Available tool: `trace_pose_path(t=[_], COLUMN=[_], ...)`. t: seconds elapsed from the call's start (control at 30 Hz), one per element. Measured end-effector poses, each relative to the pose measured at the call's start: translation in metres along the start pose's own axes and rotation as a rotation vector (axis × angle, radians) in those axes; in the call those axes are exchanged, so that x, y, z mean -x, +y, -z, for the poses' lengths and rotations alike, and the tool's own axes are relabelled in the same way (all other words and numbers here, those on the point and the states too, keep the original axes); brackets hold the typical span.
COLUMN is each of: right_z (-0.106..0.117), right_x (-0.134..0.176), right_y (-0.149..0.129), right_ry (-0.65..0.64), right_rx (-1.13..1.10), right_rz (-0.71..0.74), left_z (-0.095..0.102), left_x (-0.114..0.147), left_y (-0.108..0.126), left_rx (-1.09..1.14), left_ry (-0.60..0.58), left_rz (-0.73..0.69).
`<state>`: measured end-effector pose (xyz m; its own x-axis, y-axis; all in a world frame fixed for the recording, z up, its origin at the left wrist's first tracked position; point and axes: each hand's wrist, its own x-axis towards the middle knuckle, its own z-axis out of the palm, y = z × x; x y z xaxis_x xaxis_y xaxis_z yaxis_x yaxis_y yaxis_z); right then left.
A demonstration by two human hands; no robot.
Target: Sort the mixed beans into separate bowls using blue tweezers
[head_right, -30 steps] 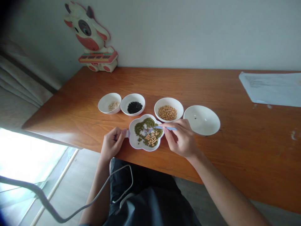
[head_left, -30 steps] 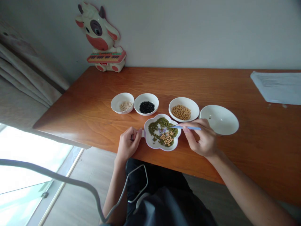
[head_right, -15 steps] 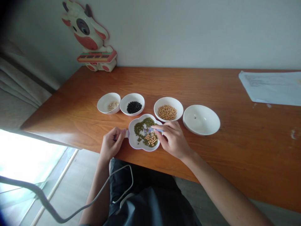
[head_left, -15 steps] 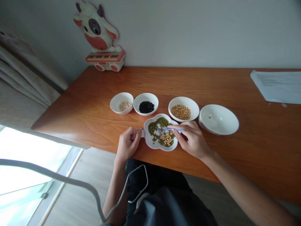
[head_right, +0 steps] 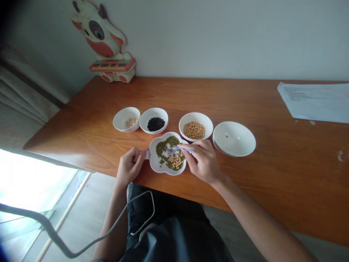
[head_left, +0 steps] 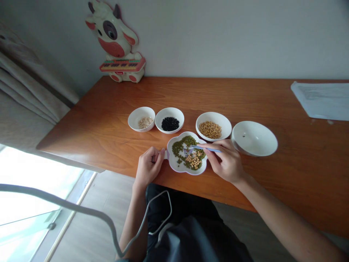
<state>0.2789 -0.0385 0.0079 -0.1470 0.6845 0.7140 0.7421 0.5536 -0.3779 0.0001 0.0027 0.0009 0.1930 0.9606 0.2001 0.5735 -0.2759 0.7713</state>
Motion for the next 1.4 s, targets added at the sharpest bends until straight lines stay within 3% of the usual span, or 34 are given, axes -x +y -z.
trace_pose_path(t=[0.2, 0.53, 0.83, 1.4], right_z=[0.012, -0.01, -0.026, -0.028], right_x=[-0.001, -0.006, -0.015, -0.018], right_y=[0.007, -0.006, -0.008, -0.01], right_ry=[0.172, -0.042, -0.098, -0.126], right_rx=[0.055, -0.055, 0.012, 0.05], right_rz=[-0.031, -0.044, -0.085, -0.066], left_z=[0.0, 0.0, 0.001, 0.001], left_x=[0.001, 0.0, 0.0, 0.001], left_y=[0.0, 0.0, 0.001, -0.003], left_rx=[-0.002, -0.002, 0.001, 0.014], left_ry=[-0.001, -0.001, -0.002, -0.012], left_rz=[0.001, -0.005, -0.003, -0.006])
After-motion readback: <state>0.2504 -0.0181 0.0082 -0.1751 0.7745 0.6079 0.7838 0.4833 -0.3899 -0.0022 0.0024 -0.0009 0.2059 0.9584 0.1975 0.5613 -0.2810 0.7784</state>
